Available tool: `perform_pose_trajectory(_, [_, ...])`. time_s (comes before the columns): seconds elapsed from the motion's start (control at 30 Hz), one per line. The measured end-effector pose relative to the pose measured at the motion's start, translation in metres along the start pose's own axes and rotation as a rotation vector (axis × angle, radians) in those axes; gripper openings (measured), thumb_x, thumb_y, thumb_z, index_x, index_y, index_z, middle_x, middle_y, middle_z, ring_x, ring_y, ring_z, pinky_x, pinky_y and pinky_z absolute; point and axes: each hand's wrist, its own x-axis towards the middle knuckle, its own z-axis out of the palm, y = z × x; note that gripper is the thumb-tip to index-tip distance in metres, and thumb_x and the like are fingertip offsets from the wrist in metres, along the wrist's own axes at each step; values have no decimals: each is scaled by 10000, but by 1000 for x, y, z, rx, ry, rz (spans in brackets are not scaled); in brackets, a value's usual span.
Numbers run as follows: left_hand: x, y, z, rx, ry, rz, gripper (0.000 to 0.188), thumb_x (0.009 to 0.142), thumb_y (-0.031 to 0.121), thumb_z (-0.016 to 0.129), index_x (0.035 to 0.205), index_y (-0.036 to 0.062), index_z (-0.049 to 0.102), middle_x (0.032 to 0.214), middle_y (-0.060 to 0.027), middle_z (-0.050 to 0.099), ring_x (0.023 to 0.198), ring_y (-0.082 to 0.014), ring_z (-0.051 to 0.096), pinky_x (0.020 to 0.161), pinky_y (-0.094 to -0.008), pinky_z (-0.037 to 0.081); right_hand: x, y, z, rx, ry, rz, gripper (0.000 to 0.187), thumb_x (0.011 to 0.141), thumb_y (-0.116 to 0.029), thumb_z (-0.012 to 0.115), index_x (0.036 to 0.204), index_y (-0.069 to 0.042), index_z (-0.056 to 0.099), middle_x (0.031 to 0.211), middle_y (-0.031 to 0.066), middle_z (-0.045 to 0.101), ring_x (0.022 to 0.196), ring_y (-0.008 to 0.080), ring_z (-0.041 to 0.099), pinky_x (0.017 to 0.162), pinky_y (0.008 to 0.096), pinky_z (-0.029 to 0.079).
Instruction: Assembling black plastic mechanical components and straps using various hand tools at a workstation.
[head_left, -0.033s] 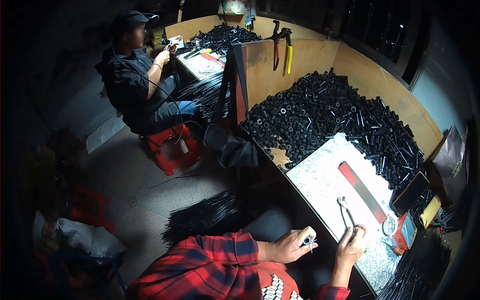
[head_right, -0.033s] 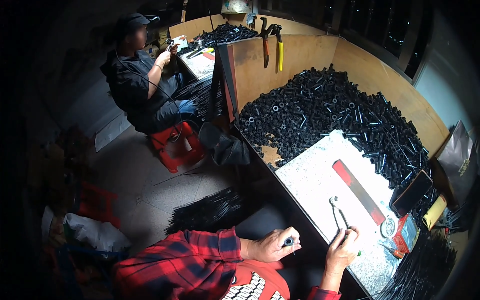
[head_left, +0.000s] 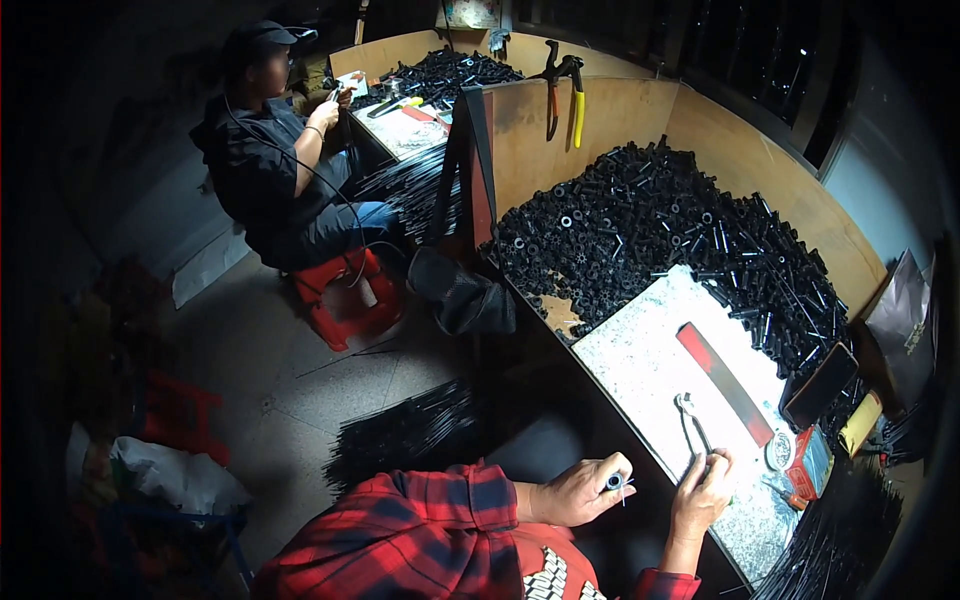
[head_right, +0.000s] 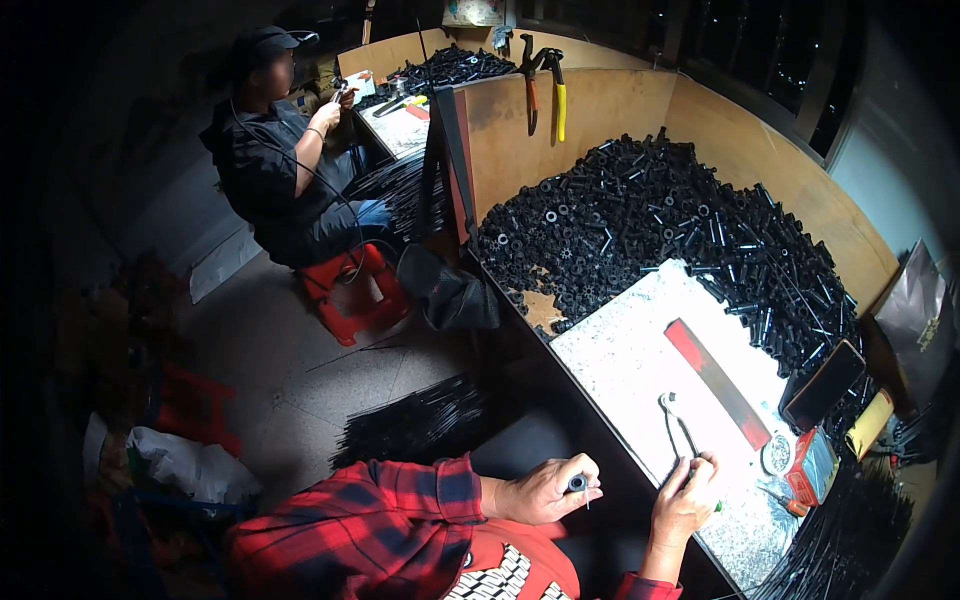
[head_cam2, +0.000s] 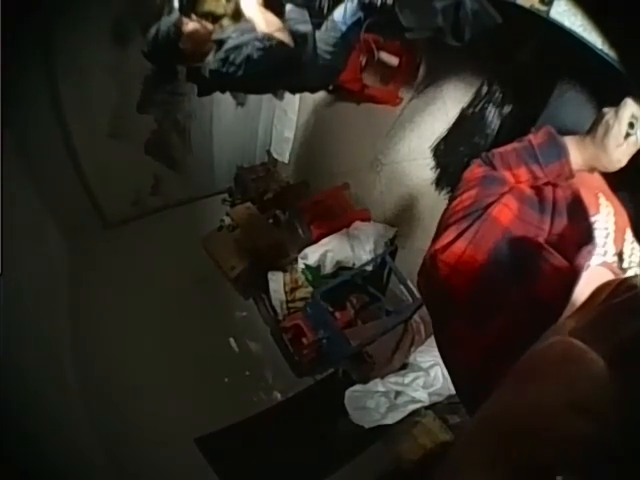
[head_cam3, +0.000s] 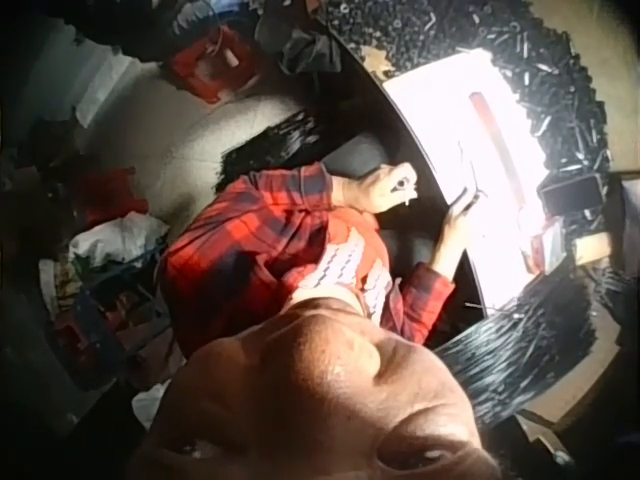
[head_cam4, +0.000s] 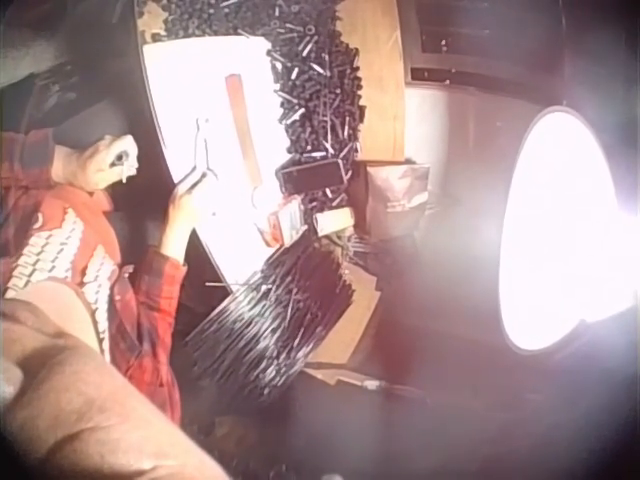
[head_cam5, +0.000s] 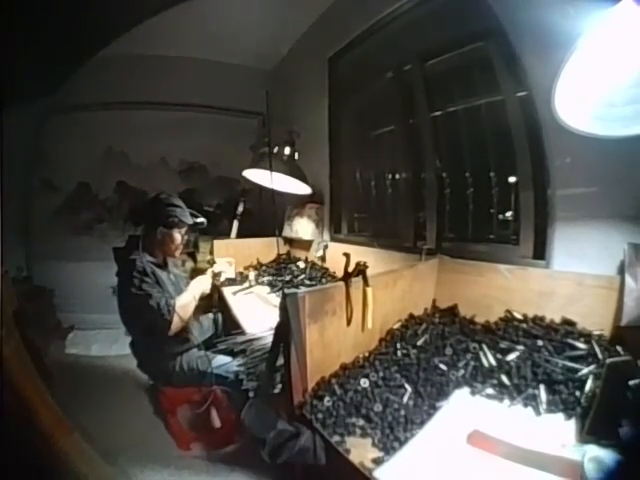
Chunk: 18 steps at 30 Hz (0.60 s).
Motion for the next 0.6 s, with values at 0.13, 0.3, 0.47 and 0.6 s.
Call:
perform_pose_trajectory(0.13, [0, 1, -1, 12, -8, -12, 202, 890, 79, 587, 913, 21, 395, 702, -156, 495, 630, -351, 552, 556, -406, 410, 1, 2, 0, -16, 9, -25, 110, 861, -75, 616, 864, 6, 540, 992, 177, 578, 820, 347, 589, 695, 419, 468])
perform_pose_trajectory(0.3, [-1, 1, 1, 7, -3, -10, 214, 893, 98, 596, 916, 18, 398, 701, -155, 489, 625, -352, 541, 554, -404, 404, 2, 1, -2, -36, 20, -58, 123, 859, -95, 630, 868, -11, 541, 1010, 176, 590, 808, 346, 607, 670, 421, 483])
perform_pose_trajectory(0.47, [-1, 1, 1, 5, -8, -14, 212, 895, 100, 594, 914, 20, 399, 698, -154, 488, 621, -352, 541, 552, -403, 404, 0, 3, -1, -32, 21, -54, 123, 860, -94, 631, 869, -10, 542, 1013, 179, 588, 808, 347, 606, 674, 424, 482])
perform_pose_trajectory(0.6, [1, 2, 0, 21, -10, 3, 210, 894, 98, 596, 912, 22, 401, 689, -149, 490, 610, -344, 545, 548, -400, 406, 1, 3, 0, -46, 42, -72, 123, 859, -94, 631, 867, -9, 543, 1011, 182, 586, 809, 351, 604, 678, 425, 481])
